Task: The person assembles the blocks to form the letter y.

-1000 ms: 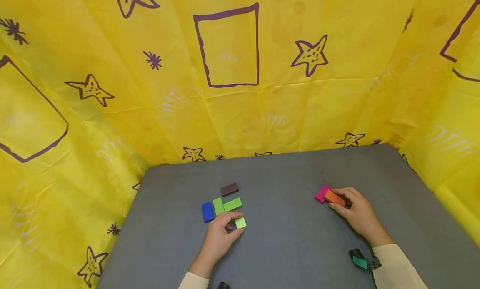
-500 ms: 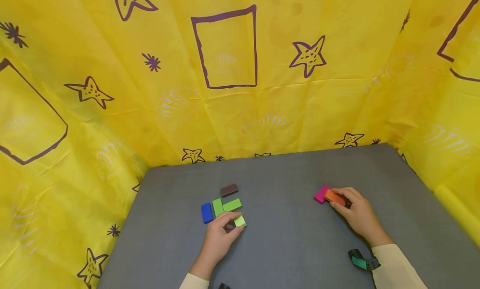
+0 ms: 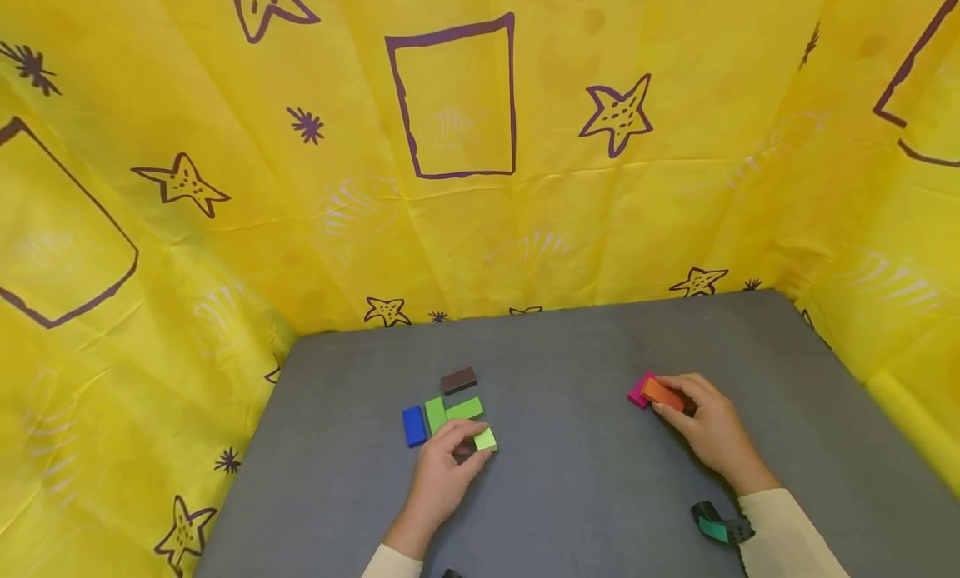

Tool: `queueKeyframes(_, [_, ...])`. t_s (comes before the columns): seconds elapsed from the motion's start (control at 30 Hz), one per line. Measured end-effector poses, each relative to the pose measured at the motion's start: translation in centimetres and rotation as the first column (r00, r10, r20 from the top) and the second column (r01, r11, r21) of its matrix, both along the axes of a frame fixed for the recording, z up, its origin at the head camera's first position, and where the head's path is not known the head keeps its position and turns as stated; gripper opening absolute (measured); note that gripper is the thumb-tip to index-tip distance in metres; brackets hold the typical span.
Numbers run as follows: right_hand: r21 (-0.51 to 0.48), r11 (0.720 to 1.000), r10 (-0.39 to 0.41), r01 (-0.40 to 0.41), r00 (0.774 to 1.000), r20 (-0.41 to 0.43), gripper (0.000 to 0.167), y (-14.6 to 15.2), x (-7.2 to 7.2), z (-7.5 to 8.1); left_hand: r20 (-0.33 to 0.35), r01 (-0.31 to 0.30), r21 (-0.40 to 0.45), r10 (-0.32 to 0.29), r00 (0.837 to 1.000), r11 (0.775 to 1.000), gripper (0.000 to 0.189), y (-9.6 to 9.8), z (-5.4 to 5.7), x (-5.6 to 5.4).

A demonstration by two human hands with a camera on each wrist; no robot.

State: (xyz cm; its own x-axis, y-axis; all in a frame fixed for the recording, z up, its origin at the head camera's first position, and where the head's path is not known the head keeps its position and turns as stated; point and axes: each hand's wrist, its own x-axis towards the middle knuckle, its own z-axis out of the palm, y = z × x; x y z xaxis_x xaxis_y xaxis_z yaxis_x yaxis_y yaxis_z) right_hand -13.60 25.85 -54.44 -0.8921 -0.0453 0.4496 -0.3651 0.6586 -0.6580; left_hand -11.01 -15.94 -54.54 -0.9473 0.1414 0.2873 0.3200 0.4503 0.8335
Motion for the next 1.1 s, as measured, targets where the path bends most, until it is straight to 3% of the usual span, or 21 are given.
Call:
queueKeyframes(0.3, [0.004, 0.999, 0.032, -0.032, 0.999, -0.012, 0.037, -1.0, -0.1, 0.9, 0.028, 0.015, 0.064, -0.017, 0.999, 0.998, 0.033, 1.0, 0.2, -0.3])
queueKeyframes(0.53, [0.013, 0.999, 0.047, -0.047, 0.999, -0.007, 0.039, -1.7, -0.5, 1.6, 0.053, 0.051, 0.022, -0.052, 0.997, 0.998, 0.027, 2.0, 0.7, -0.7])
queueKeyframes(0.9, [0.029, 0.991, 0.130, -0.129, 0.991, -0.043, 0.038, -3.4, -1.4, 3.1, -0.011, 0.091, -0.003, -0.091, 0.996, 0.996, 0.031, 3.7, 1.1, -2.0])
queueKeyframes(1.1, [0.030, 0.985, 0.170, -0.170, 0.985, -0.020, 0.039, -4.6, -1.8, 3.6, -0.020, 0.098, 0.009, -0.098, 0.995, 0.995, 0.029, 4.7, 1.3, -2.8])
